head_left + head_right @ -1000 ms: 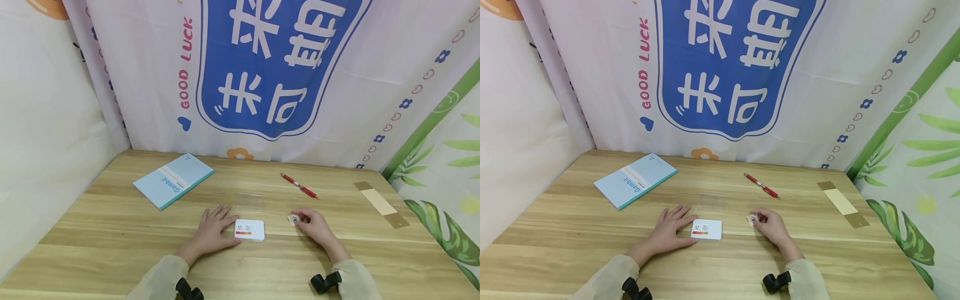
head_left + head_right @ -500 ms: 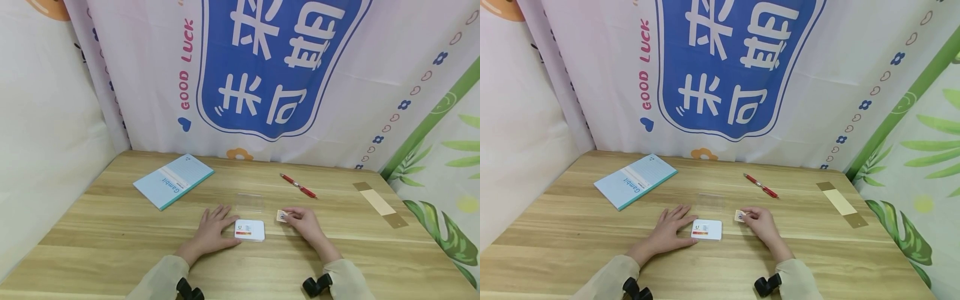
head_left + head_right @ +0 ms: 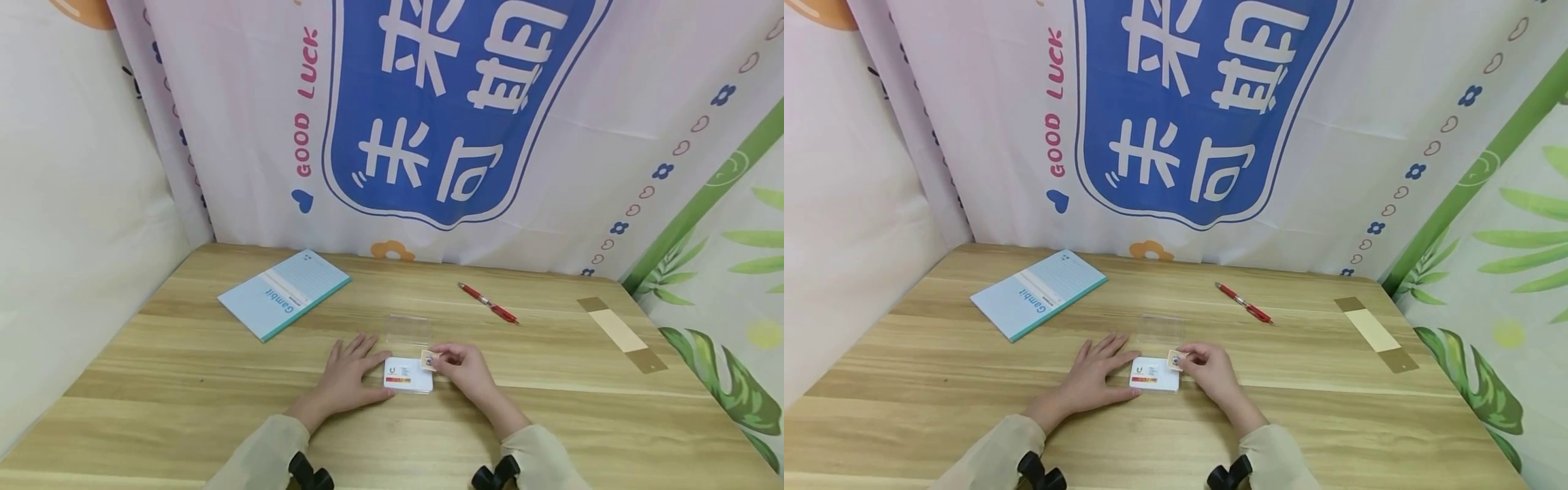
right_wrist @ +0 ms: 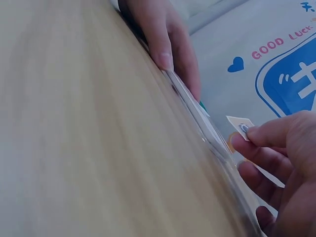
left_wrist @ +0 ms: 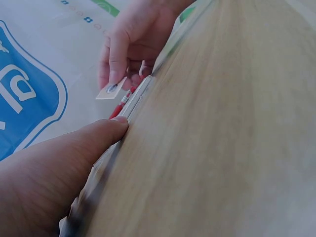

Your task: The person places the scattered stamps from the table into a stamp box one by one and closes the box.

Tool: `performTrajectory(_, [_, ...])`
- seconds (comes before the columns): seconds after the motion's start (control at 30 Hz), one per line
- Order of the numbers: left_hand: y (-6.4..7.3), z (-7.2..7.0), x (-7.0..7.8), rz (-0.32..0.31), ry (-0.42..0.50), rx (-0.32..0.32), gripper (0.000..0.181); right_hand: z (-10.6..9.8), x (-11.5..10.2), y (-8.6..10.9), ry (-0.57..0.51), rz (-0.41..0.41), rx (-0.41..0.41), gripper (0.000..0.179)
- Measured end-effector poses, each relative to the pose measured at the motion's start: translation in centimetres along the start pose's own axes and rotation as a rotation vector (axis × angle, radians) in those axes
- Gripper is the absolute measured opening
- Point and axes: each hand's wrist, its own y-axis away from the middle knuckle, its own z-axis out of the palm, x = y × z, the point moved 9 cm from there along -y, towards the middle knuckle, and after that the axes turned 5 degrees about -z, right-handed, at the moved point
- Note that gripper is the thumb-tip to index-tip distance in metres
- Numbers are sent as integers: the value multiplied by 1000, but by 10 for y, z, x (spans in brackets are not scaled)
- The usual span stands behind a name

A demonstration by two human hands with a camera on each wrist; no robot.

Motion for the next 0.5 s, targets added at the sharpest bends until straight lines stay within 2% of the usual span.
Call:
performTrajectory(0.3, [2, -6, 7, 48, 33, 38, 64, 6, -4, 5, 34, -14, -1, 12])
performTrajectory(0.5, [1, -2, 3, 18, 19, 9, 62, 11, -5, 5, 52, -32, -30, 10])
